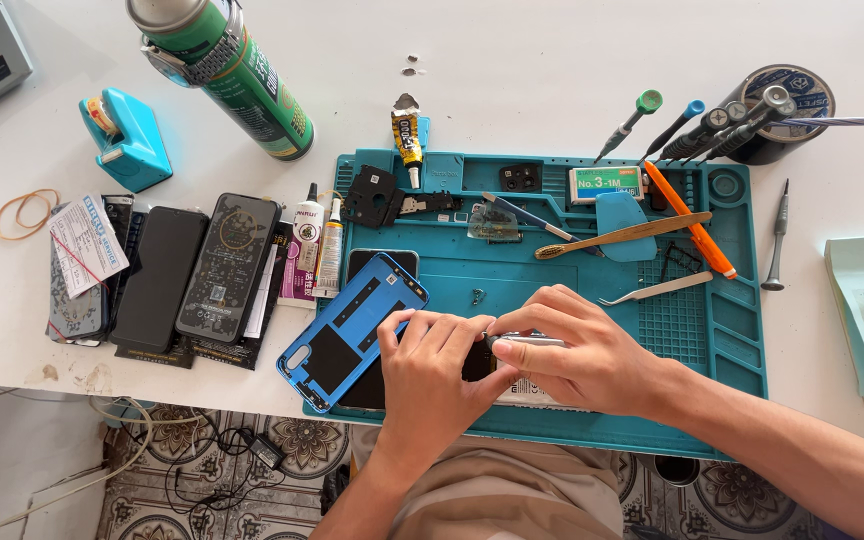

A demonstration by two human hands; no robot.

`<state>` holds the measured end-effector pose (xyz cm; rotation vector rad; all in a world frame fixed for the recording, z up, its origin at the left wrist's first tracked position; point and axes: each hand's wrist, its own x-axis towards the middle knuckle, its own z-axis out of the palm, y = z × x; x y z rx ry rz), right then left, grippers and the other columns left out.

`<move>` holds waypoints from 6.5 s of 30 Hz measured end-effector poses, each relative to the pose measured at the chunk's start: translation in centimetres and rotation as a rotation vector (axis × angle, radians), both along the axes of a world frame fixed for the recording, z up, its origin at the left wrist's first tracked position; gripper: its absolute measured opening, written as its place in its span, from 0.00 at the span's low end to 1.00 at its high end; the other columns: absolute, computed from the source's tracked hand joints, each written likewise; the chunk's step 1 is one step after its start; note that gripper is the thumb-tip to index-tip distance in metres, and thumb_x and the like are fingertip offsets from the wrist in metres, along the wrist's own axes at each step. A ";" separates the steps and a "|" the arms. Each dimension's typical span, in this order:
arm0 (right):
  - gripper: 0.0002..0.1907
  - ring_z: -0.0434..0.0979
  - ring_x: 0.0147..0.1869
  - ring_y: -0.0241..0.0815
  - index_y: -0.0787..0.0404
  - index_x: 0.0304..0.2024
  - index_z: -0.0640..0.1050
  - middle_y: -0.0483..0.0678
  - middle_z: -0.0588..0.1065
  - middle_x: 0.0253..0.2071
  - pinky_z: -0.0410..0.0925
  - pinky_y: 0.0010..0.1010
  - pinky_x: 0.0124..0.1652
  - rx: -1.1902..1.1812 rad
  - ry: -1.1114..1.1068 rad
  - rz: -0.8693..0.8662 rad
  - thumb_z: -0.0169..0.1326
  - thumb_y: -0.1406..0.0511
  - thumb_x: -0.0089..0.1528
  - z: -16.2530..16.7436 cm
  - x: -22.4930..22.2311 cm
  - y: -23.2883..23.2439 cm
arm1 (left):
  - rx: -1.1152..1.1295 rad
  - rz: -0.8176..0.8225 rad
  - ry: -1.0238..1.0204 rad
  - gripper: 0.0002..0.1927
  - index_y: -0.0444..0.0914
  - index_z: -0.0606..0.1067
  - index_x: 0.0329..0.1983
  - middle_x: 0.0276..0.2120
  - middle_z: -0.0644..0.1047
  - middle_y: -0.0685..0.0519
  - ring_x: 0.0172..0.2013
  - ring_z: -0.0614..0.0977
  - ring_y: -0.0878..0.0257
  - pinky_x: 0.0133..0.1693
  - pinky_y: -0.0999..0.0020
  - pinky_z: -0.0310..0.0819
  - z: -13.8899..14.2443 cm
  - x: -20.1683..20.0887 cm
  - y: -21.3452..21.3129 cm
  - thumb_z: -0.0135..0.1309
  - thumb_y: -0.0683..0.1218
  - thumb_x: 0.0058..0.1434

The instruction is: The person pries the battery out of an opened smartphone using a blue pry tool, working around the battery edge while holding the phone steady on a repair mat. They then use a screwdriver on the phone's internal components and continue prying the battery loose.

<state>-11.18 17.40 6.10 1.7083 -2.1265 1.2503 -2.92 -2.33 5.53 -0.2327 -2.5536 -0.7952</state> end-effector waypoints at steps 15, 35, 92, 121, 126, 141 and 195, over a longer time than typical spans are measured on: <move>0.31 0.74 0.43 0.45 0.48 0.64 0.70 0.49 0.77 0.51 0.70 0.35 0.41 -0.013 0.003 -0.006 0.63 0.72 0.61 -0.3 -0.2 0.2 | 0.007 -0.009 -0.014 0.24 0.42 0.80 0.43 0.35 0.82 0.55 0.42 0.81 0.58 0.56 0.51 0.60 0.1 0.0 0.0 0.69 0.60 0.50; 0.31 0.74 0.41 0.42 0.44 0.66 0.68 0.47 0.78 0.49 0.68 0.34 0.38 -0.002 0.015 -0.026 0.62 0.69 0.64 -0.7 0.1 0.2 | 0.005 -0.006 -0.031 0.25 0.41 0.81 0.44 0.34 0.82 0.55 0.41 0.81 0.58 0.56 0.50 0.60 -0.3 0.2 0.0 0.68 0.63 0.52; 0.26 0.76 0.38 0.44 0.55 0.59 0.70 0.51 0.79 0.46 0.69 0.34 0.36 -0.041 0.032 -0.041 0.66 0.69 0.62 -0.2 -0.1 -0.1 | 0.011 -0.008 -0.034 0.25 0.42 0.81 0.44 0.34 0.81 0.56 0.42 0.81 0.57 0.57 0.51 0.60 -0.2 0.3 -0.2 0.66 0.64 0.53; 0.24 0.80 0.45 0.46 0.59 0.57 0.72 0.49 0.81 0.50 0.72 0.34 0.43 -0.084 0.074 -0.246 0.66 0.71 0.60 -0.8 -1.0 -0.4 | -0.183 0.110 -0.062 0.40 0.38 0.82 0.51 0.59 0.72 0.47 0.61 0.66 0.50 0.63 0.48 0.52 0.2 0.2 0.1 0.56 0.76 0.55; 0.24 0.80 0.45 0.46 0.59 0.57 0.72 0.49 0.80 0.50 0.72 0.35 0.43 -0.063 0.086 -0.249 0.66 0.71 0.60 -0.8 -1.1 -0.4 | -0.170 0.120 -0.074 0.42 0.36 0.81 0.50 0.58 0.72 0.46 0.60 0.67 0.50 0.63 0.48 0.52 0.2 0.2 0.1 0.56 0.76 0.54; 0.30 0.80 0.42 0.41 0.60 0.61 0.64 0.54 0.81 0.48 0.74 0.29 0.38 -0.199 -0.016 -0.213 0.65 0.72 0.61 -1.0 -0.5 0.6 | -0.029 0.121 0.016 0.10 0.45 0.81 0.45 0.49 0.78 0.59 0.53 0.74 0.58 0.57 0.55 0.57 0.5 0.2 -0.4 0.63 0.51 0.63; 0.27 0.79 0.41 0.43 0.63 0.59 0.69 0.51 0.81 0.46 0.73 0.32 0.39 -0.154 -0.024 -0.184 0.66 0.72 0.60 -0.6 -0.1 0.8 | 0.006 0.136 -0.027 0.07 0.46 0.82 0.34 0.45 0.80 0.61 0.51 0.75 0.58 0.58 0.53 0.55 0.1 0.4 -0.1 0.65 0.52 0.59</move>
